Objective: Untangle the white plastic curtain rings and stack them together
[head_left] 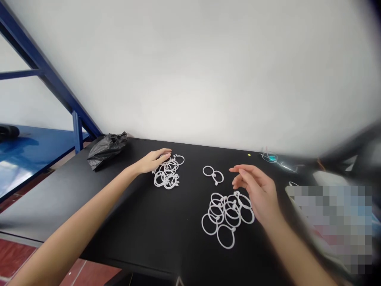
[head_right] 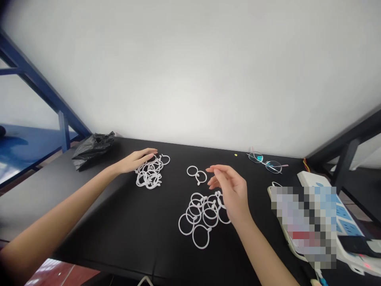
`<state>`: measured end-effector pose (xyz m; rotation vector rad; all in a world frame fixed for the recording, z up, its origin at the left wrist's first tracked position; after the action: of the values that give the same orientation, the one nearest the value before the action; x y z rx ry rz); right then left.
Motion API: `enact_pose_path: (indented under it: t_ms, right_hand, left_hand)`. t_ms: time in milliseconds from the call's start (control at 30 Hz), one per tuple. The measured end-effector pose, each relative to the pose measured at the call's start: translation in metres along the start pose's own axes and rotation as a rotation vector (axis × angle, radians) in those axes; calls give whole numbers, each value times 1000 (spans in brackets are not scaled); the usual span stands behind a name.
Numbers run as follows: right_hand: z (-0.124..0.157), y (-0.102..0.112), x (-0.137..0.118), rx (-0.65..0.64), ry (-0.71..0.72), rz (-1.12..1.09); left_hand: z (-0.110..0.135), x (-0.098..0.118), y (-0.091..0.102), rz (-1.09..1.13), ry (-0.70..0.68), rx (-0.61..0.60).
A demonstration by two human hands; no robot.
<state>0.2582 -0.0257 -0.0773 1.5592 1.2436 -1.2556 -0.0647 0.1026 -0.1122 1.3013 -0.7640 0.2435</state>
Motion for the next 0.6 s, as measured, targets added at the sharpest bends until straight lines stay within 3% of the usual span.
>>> enact_pose_path:
  t_ms: [167, 333, 467, 600]
  right_hand:
    - [-19, 3, 6, -274, 114, 553]
    - [-38, -14, 31, -440, 178, 827]
    - [-48, -18, 45, -436, 163, 821]
    - [-49, -1, 37, -360, 123, 719]
  left_hand:
    - [1, 49, -1, -92, -151, 36]
    - [-8, 113, -55, -305, -510, -102]
    - [-16, 129, -91, -541, -570, -142]
    - [-12, 128, -91, -509, -560, -80]
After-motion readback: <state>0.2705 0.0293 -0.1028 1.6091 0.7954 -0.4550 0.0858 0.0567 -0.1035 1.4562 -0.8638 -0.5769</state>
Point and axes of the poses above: each hand's wrist, its own z-axis away from the middle knuckle, its own y-axis out of the back of the hand, x = y × z, the point moved 4 cm from there along -z, towards the middle knuckle, and after that the axes turned 4 degrees about y, right-handed, at the moved point
